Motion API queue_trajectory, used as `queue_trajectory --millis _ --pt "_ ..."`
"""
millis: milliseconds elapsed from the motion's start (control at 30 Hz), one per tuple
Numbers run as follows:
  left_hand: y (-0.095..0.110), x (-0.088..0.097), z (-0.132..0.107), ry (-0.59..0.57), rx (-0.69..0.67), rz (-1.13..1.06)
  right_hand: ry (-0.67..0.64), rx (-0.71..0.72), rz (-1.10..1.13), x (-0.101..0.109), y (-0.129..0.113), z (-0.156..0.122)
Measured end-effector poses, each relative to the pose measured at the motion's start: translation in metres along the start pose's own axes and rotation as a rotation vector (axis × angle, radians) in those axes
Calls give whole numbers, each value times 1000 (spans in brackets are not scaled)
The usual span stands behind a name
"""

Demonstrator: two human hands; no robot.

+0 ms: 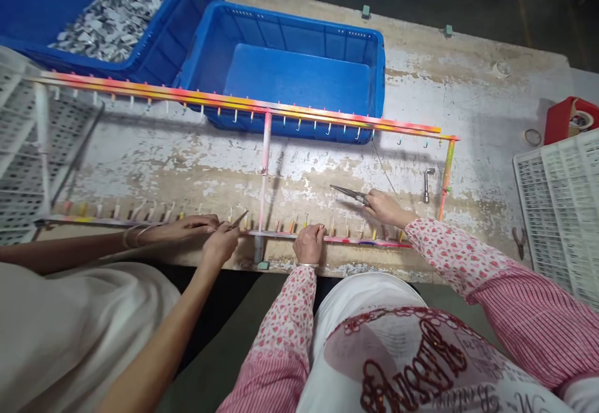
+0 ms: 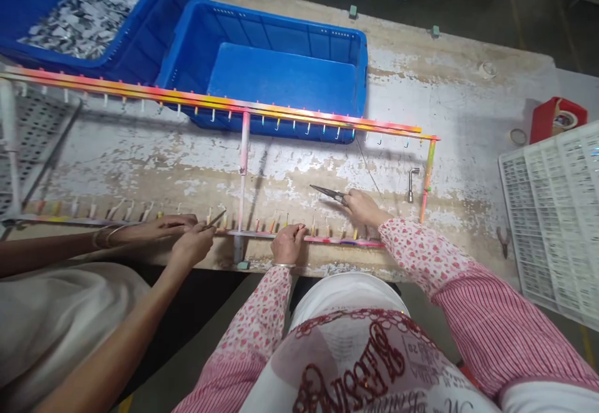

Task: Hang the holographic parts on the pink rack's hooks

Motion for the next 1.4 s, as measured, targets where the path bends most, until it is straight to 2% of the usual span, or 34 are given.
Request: queue_trajectory --millis 67,133,200,267,400,467,700,933,1067,1233,1400 --pt "1 -1 1 -8 11 21 31 64 -107 2 0 -2" --pt "1 -2 1 -15 0 25 -15 12 -196 0 5 -5" --pt "-1 0 0 3 -26 -29 -84 -52 -216 -4 9 -7" --pt "-6 6 -1 65 -21 -116 -115 -37 -164 -5 6 -7" --pt "-32 26 -4 251 191 -115 -117 35 -18 -2 -13 0" --pt "-44 33 -3 272 285 -38 -110 54 3 0 -25 5" --pt "-61 32 15 70 321 66 -94 187 -60 -4 -62 17" --pt "-67 29 14 -3 237 6 123 406 -325 -2 -88 24" --pt "-68 28 15 -56 198 6 175 485 -415 0 -98 33" --pt "-67 33 17 -78 130 -2 105 544 -418 5 -107 36" --pt "-65 37 18 -153 60 16 -12 450 -381 13 -109 29"
Point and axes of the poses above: each hand's wrist, its own z-axis towards the middle knuckle, its own x-axis out of the back of the hand, y = z × x, the point moved 5 cm from there along z, towards the middle knuckle, and after that the axes turned 11 degrees about z, right-handed, at the moved point
